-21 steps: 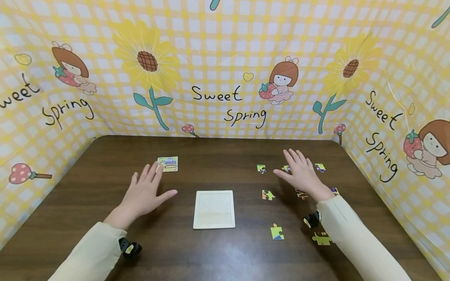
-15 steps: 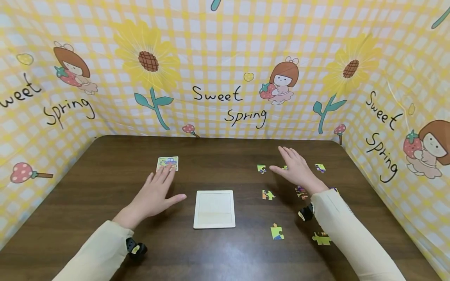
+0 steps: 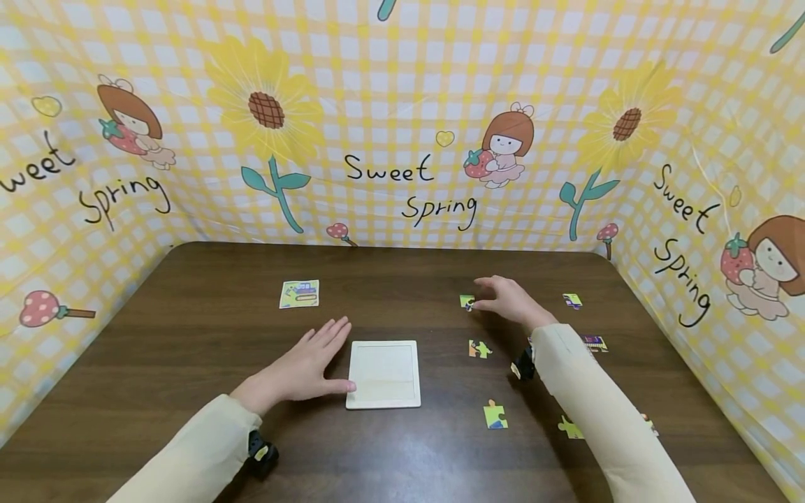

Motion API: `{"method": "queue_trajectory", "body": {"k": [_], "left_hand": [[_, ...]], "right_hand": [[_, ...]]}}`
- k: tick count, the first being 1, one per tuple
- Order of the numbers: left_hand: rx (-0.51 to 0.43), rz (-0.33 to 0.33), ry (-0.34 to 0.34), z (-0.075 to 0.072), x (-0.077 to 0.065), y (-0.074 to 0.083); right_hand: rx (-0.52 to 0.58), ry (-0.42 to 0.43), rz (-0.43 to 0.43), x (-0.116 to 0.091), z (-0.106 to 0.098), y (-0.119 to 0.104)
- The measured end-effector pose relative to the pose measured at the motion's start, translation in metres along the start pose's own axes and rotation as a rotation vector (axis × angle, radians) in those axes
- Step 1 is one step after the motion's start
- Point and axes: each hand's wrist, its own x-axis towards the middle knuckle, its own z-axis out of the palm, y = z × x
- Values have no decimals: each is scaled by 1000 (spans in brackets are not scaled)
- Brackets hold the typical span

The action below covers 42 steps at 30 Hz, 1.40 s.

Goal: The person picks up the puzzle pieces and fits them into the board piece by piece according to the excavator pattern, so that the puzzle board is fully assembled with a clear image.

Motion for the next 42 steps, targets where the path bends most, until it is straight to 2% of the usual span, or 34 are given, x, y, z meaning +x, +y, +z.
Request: {"method": "queue_trajectory", "body": {"k": [6,10,17,30,35,42], "left_hand": [[-44,14,-128,4,-1,4],[-46,-2,-179,4,0,7],[-37,16,-183,3,1,11],[-20,-12,-203,4,2,11],[-21,-21,-212,5,2,12],[-31,-25,-215,5,2,11]], "right_hand": [[-44,-28,16,12,7,2],[-86,-33,22,16,9,2],[-134,-35,53,17,10,0],[-154,-17,54,20,10,-4],[-129,-7,-11,22,13,-25],[-127,-14,-177,18,27,-82]]}}
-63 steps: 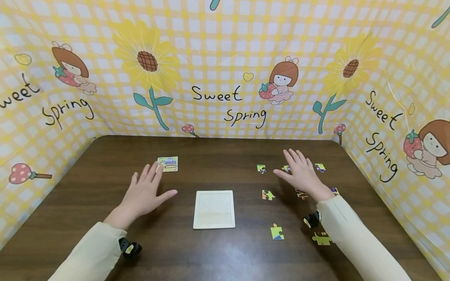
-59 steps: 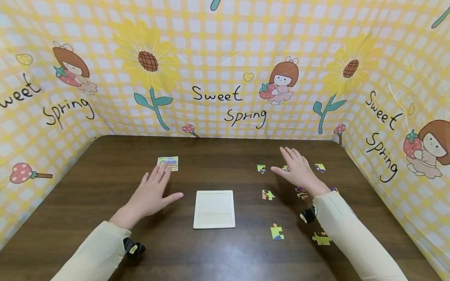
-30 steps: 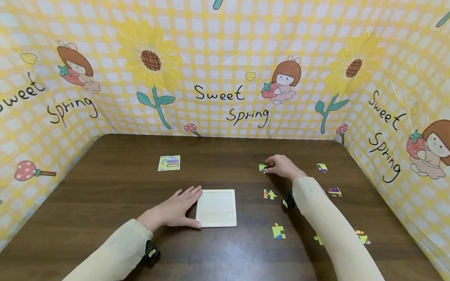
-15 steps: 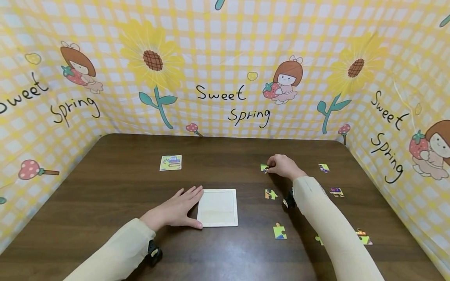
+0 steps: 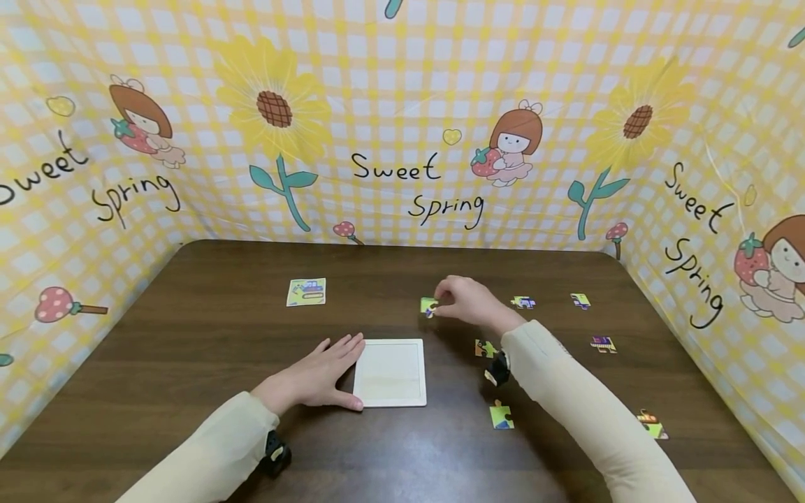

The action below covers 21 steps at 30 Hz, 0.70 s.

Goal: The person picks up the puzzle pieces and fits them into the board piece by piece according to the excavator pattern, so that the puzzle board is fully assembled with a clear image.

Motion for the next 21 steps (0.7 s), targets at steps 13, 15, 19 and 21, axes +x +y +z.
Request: {"method": "queue_trajectory", "body": {"k": [13,15,19,21], "left_hand": [[-36,29,5,2,1,-3],[-32,27,7,2,1,-2],[-25,33,20,2,1,-2],[-22,40,31,2,0,-1]], "right_hand": [[-47,-149,-213,6,48,-67],[-61,-161,-209,8,54,-70],[-97,-157,-203,11,61,-75],[-106,-154,-201,12,63,-77]]}}
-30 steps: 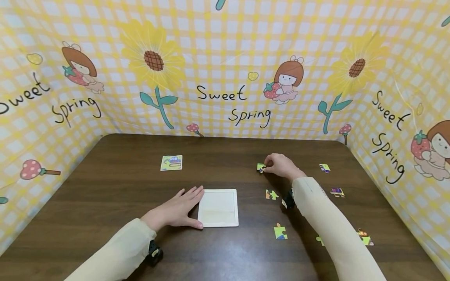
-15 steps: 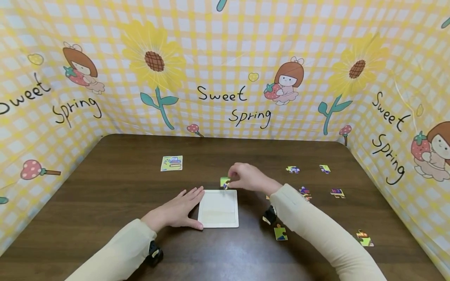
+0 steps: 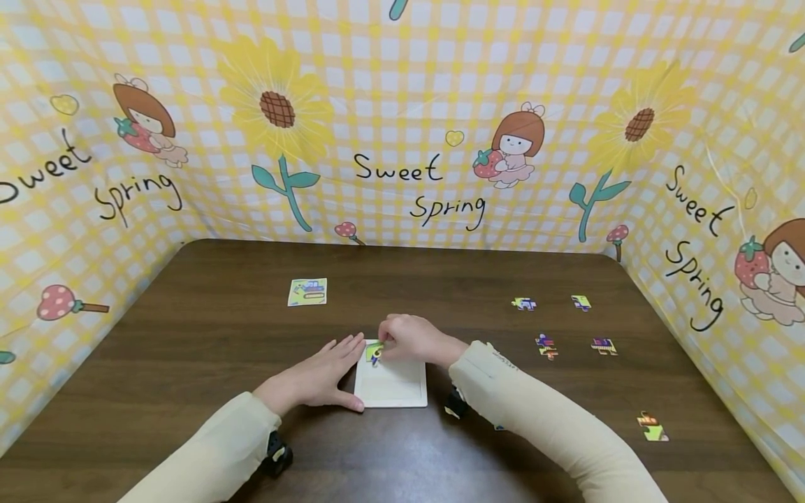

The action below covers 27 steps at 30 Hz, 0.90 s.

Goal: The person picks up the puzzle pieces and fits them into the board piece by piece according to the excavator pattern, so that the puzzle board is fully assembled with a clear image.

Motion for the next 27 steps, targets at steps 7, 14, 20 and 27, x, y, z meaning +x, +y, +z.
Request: {"method": "queue_trajectory", "body": {"k": [7,14,20,27], "left_hand": [[5,0,9,0,-1,0],[12,-8,7,-1,0,0],[20,-16,1,0,1,1],[34,-24,-9,-1,1,1]], "right_hand": [[-49,-14,16,3,3,-4],[-40,-1,24,3,6,-4],[-36,14,-1,2,8,-4],[-36,26,-27,1,9,-3]]}}
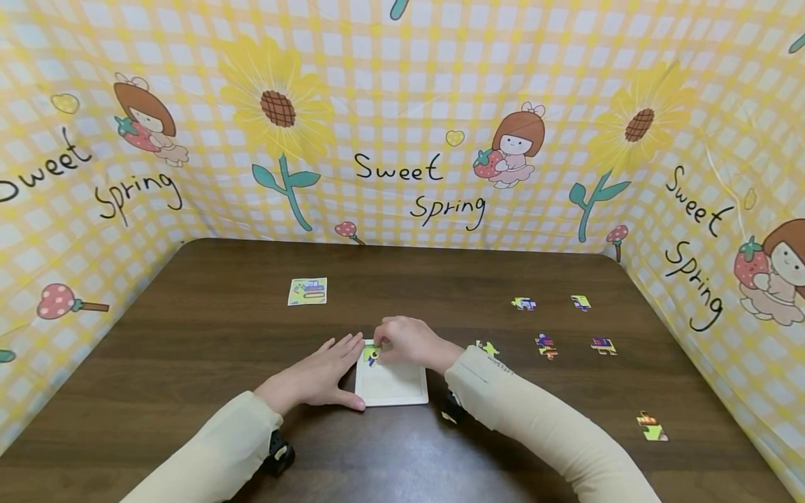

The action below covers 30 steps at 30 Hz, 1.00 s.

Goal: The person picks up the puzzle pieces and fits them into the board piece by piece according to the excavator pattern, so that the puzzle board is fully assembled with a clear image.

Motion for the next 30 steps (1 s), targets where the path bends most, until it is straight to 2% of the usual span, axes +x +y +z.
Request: {"method": "queue_trajectory", "body": {"k": [7,11,15,21,24,30], "left_hand": [[10,3,-8,-2,0,2],[22,8,-8,-2,-1,3],[26,6,-9,-2,-2,3],[29,2,-7,-1,-2,3],[28,-3,-11,-1,-2,3],[27,-6,-15,0,-1,2]], "right_hand": [[86,-5,-23,-5,-8,10],[170,42,27,-17,-22,28],[240,120,110,-36,-38,57],[272,233,219,-72,-58,111],[289,247,289,-91,-65,137],[297,207,414,-125,-70,180]]}}
